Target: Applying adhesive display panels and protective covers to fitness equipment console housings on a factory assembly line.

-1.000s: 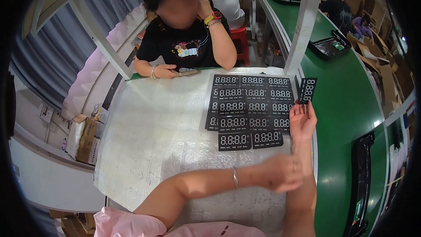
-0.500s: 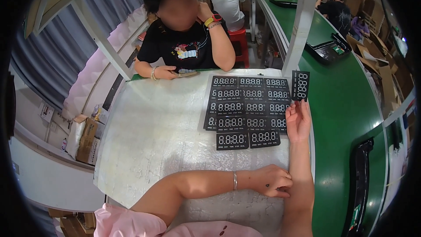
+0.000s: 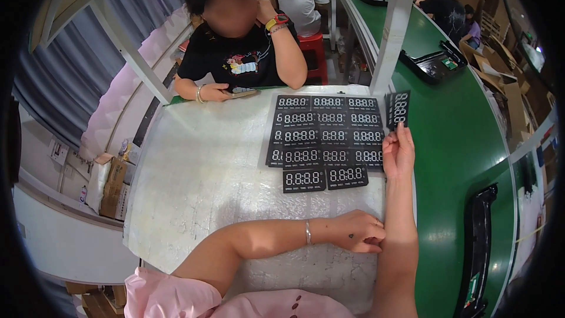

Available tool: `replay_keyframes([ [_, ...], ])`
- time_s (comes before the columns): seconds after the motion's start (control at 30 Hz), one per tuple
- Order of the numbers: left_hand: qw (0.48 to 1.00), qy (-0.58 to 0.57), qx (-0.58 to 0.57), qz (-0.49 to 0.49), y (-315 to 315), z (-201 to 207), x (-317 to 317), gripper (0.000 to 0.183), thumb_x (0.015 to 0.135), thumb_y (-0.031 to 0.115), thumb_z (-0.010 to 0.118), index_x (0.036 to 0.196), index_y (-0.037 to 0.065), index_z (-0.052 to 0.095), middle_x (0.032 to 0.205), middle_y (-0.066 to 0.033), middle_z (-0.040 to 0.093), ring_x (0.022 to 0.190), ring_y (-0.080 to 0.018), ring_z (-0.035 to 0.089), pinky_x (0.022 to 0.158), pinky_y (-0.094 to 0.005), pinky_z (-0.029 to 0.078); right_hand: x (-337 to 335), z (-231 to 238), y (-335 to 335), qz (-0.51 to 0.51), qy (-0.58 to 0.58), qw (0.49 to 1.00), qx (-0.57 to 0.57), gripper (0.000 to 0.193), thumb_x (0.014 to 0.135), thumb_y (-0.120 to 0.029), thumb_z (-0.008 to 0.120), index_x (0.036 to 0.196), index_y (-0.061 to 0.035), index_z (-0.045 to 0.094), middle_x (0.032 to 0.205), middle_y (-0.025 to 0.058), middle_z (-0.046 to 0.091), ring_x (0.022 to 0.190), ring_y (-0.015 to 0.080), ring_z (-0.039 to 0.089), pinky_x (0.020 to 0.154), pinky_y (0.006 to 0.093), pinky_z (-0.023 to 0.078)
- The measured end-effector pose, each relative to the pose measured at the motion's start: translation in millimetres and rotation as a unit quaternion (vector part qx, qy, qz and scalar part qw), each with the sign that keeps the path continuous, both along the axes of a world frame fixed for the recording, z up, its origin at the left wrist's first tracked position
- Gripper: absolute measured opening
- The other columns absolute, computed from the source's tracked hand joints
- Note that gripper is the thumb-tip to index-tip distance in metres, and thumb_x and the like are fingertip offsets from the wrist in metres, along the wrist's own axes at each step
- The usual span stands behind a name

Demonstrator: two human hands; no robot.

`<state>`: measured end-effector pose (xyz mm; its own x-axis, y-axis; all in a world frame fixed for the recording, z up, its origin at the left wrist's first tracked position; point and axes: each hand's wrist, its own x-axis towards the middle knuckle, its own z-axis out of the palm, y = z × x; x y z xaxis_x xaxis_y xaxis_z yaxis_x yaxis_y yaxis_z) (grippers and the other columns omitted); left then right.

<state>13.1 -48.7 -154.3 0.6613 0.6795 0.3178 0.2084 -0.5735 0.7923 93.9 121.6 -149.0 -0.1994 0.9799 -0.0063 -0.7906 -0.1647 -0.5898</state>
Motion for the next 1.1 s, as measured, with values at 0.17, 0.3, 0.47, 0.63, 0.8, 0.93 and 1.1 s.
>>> replay_keyframes([
  [0.17,0.999,-0.010,0.049,-0.012,8,0,1,0.027,0.079,0.020,0.067,0.069,0.006,0.046,0.069,-0.0086,0.052,0.068,-0.0298,0.055,0.057,-0.0407,0.042,55,5,63,-0.046,0.005,0.999,0.014,0.014,0.090,-0.016,0.064,0.099,-0.0117,0.053,0.081,0.0007,0.058,0.060,0.0060,0.046,0.051,0.0189,0.040],
  [0.3,0.999,0.016,0.041,-0.009,8,4,-13,0.026,0.082,0.021,0.066,0.070,0.007,0.047,0.067,-0.0079,0.050,0.065,-0.0293,0.055,0.055,-0.0392,0.042,54,26,120,-0.094,-0.188,0.977,0.046,0.079,0.088,-0.016,0.066,0.149,-0.0189,0.016,0.108,0.0061,0.063,0.068,0.0096,0.055,0.055,0.0220,0.046],
  [0.47,0.996,0.066,0.054,0.030,7,9,5,0.025,0.084,0.025,0.064,0.070,0.008,0.051,0.067,-0.0068,0.054,0.066,-0.0280,0.057,0.057,-0.0395,0.047,69,12,210,-0.182,-0.534,0.803,0.192,0.089,0.085,-0.021,0.066,0.150,-0.0229,0.006,0.132,0.0163,0.051,0.086,0.0206,0.064,0.067,0.0338,0.053],
  [0.63,0.996,0.066,0.052,0.018,8,13,7,0.025,0.083,0.021,0.066,0.067,0.009,0.051,0.065,-0.0048,0.052,0.063,-0.0236,0.057,0.055,-0.0359,0.048,67,-1,257,-0.209,-0.809,0.527,0.157,0.094,0.084,-0.026,0.066,0.149,-0.0233,-0.002,0.130,0.0195,0.052,0.111,0.0384,0.057,0.093,0.0487,0.046],
  [0.8,0.987,0.015,0.139,0.073,11,18,4,0.022,0.079,0.017,0.070,0.067,0.010,0.053,0.066,-0.0024,0.052,0.064,-0.0207,0.057,0.055,-0.0325,0.048,93,19,227,-0.267,-0.795,0.519,0.165,0.095,0.079,-0.023,0.072,0.147,-0.0229,0.005,0.120,0.0204,0.058,0.103,0.0382,0.062,0.086,0.0473,0.050],
  [0.93,0.933,-0.025,0.310,0.178,21,31,-6,0.021,0.076,0.012,0.071,0.094,0.008,0.063,0.099,-0.0074,0.062,0.097,-0.0259,0.060,0.079,-0.0377,0.052,147,62,75,-0.280,-0.742,0.540,0.282,0.093,0.078,-0.021,0.073,0.147,-0.0164,0.012,0.096,0.0152,0.060,0.077,0.0309,0.064,0.070,0.0409,0.052],
  [1.1,0.863,0.046,0.444,0.239,22,81,30,0.033,0.075,0.015,0.062,0.106,0.006,0.059,0.111,-0.0145,0.058,0.115,-0.0318,0.051,0.094,-0.0458,0.044,153,86,-146,-0.244,-0.621,0.701,0.252,0.092,0.076,0.005,0.070,0.149,-0.0090,0.016,0.087,0.0013,0.055,0.073,0.0078,0.049,0.061,0.0181,0.038],
])
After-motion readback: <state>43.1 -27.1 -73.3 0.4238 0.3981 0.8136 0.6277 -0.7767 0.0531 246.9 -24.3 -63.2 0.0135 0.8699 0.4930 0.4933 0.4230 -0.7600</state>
